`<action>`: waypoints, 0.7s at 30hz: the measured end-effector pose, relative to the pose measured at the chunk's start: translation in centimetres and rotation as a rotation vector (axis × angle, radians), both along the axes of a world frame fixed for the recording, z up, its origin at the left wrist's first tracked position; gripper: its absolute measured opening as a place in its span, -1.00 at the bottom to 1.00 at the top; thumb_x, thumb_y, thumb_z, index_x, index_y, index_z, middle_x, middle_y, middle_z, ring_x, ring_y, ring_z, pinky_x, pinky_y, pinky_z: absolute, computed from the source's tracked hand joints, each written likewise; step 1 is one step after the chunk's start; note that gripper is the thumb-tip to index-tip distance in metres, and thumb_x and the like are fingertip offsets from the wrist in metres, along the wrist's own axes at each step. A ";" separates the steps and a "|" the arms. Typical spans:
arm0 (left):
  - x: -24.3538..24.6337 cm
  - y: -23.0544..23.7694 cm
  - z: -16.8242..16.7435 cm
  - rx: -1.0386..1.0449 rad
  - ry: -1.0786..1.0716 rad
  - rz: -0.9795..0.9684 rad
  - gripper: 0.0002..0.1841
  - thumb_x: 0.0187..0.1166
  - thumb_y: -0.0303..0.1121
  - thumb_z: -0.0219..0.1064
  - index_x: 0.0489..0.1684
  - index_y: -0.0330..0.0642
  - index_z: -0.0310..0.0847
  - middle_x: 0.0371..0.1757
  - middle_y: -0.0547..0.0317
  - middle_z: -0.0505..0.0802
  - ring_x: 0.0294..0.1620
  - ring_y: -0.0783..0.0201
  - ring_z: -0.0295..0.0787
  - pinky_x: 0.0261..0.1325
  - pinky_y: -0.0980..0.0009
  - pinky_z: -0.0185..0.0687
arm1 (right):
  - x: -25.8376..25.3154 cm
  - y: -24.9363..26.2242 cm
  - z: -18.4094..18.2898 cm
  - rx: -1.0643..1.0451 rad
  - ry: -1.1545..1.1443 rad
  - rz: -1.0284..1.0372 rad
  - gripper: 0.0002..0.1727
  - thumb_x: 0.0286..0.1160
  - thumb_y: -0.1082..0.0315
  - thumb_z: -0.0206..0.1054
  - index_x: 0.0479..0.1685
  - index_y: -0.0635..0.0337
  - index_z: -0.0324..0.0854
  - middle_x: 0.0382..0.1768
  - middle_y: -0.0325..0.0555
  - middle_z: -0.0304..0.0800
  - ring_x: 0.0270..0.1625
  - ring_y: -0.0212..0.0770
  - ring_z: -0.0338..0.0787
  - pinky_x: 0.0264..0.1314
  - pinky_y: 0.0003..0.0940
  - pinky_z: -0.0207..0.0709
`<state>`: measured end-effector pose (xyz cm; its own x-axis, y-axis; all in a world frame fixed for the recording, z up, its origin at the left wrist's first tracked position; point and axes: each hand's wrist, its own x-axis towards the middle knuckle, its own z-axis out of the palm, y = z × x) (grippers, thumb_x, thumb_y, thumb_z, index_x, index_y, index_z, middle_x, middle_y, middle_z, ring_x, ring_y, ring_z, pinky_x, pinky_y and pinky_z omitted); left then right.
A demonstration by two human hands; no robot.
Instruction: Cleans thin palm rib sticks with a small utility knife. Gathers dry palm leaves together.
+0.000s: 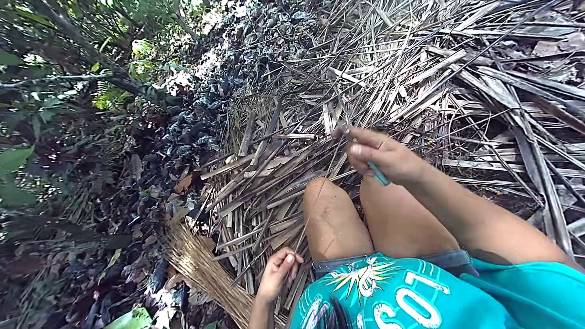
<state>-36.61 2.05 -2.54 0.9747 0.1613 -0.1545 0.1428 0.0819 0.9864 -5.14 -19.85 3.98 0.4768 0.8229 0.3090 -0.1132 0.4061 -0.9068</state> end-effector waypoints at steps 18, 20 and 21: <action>5.4 -3.5 3.8 0.032 -0.178 -0.034 -0.75 0.76 -0.08 0.20 -0.13 0.09 0.77 -0.62 0.65 0.64 -0.64 0.83 0.44 -0.51 0.85 0.37 | -2.6 -1.4 -0.2 -0.137 -0.040 0.115 -0.55 0.66 0.26 0.15 0.47 0.17 0.53 -0.54 -0.57 0.51 -0.60 -0.75 0.34 -0.54 -0.82 0.22; 5.0 -3.0 3.7 0.047 -0.165 -0.036 -0.75 0.75 -0.07 0.20 -0.13 0.11 0.77 -0.61 0.66 0.64 -0.63 0.85 0.43 -0.53 0.87 0.34 | -1.8 -1.4 0.1 -0.108 -0.016 0.092 -0.53 0.68 0.26 0.16 0.54 0.16 0.50 -0.53 -0.53 0.55 -0.63 -0.73 0.35 -0.58 -0.82 0.23; 4.9 -2.7 3.7 0.052 -0.168 -0.045 -0.76 0.76 -0.07 0.20 -0.13 0.11 0.77 -0.61 0.67 0.64 -0.64 0.85 0.42 -0.54 0.87 0.33 | -1.5 -1.5 0.2 -0.088 -0.013 0.086 -0.53 0.68 0.27 0.15 0.54 0.17 0.49 -0.52 -0.52 0.56 -0.63 -0.72 0.36 -0.59 -0.83 0.25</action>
